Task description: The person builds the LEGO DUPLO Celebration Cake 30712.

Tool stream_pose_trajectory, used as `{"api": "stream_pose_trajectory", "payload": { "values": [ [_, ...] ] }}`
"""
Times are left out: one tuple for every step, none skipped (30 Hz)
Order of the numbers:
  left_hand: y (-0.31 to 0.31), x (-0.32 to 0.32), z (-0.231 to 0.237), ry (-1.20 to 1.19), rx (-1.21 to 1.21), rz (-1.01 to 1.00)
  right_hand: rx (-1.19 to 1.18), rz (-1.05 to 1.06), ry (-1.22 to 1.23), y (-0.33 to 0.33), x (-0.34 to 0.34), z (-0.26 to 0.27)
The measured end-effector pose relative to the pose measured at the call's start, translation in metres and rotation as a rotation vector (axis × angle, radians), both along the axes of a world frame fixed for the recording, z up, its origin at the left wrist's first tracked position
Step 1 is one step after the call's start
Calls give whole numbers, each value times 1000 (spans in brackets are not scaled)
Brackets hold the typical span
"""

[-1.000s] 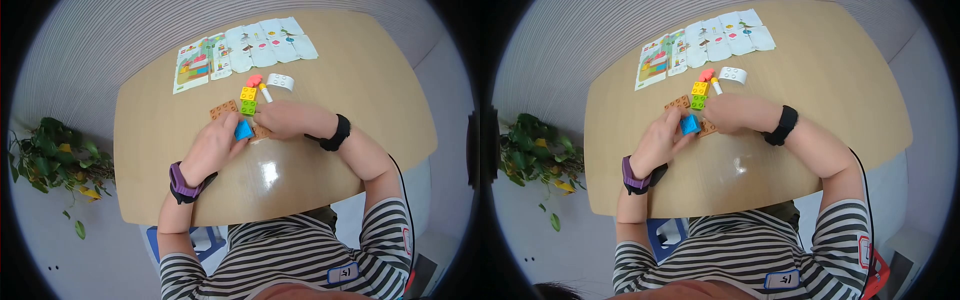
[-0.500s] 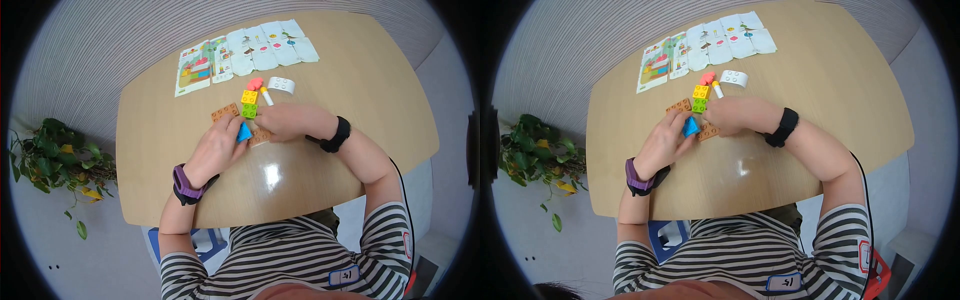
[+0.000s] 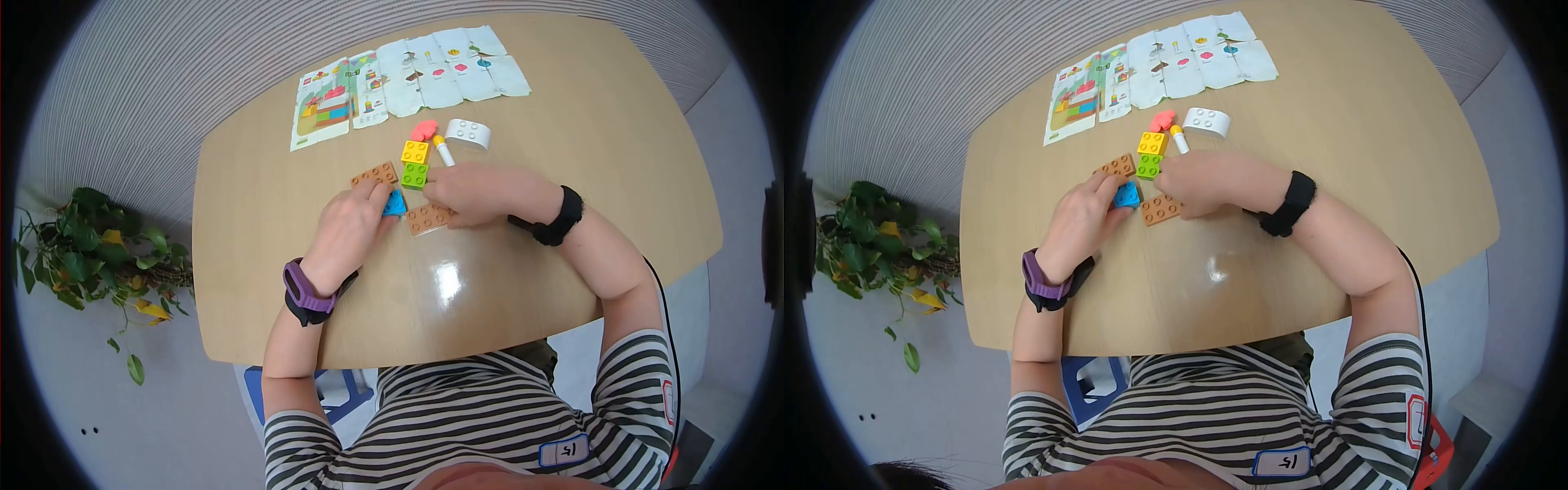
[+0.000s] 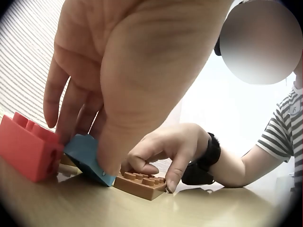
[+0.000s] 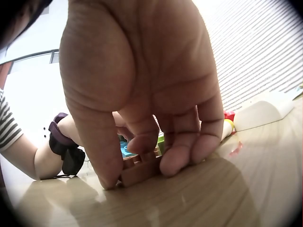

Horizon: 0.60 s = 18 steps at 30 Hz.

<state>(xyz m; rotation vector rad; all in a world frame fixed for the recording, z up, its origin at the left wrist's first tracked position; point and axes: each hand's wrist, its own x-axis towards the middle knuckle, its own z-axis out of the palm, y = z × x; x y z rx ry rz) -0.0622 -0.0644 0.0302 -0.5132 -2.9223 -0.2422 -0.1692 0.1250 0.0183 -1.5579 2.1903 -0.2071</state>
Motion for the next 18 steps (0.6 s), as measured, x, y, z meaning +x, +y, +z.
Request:
{"api": "stream_pose_trajectory", "payload": {
  "values": [
    [1, -1, -1, 6, -3, 5, -7, 5, 6, 0, -1, -1],
    [1, -1, -1, 11, -7, 9, -14, 9, 11, 0, -1, -1],
    [1, -1, -2, 1, -28, 17, -11, 12, 11, 0, -1, -2],
    [0, -1, -2, -9, -49, 25, -9, 14, 10, 0, -1, -1],
    [0, -2, -2, -18, -71, 34, -8, 16, 11, 0, -1, -1],
    [1, -2, -2, -29, -78, 46, -9, 14, 11, 0, -1, 0],
    [2, -2, -2, -40, -85, 58, -9, 11, 11, 0, -1, 0],
    [3, -2, -2, -52, -92, 71, -10, 9, 10, 1, -1, 0],
    [4, -2, -2, -28, -84, 53, -13, 4, 10, 1, -1, 0],
    [5, -2, -1, -5, -75, 37, -14, 1, 10, 1, -1, -1],
    [6, -3, 0, 19, -66, 23, -15, -1, 11, 1, -1, 0],
    [6, -4, 2, 51, -54, 1, 3, -4, 1, 1, -1, 2],
    [6, -7, 3, 81, -41, -19, 23, -7, -9, 0, 0, 6],
    [6, -10, 4, 112, -27, -39, 45, -9, -20, 0, 1, 9],
    [7, -13, 5, 100, -40, -33, 48, -39, -26, 0, 1, 9],
    [8, -18, 6, 91, -52, -26, 53, -67, -29, -1, 1, 7],
    [9, -23, 8, 82, -64, -19, 58, -95, -31, -2, 0, 5],
    [12, -27, 8, 40, -95, 0, 49, -100, -11, -1, 0, 5]
  ]
}}
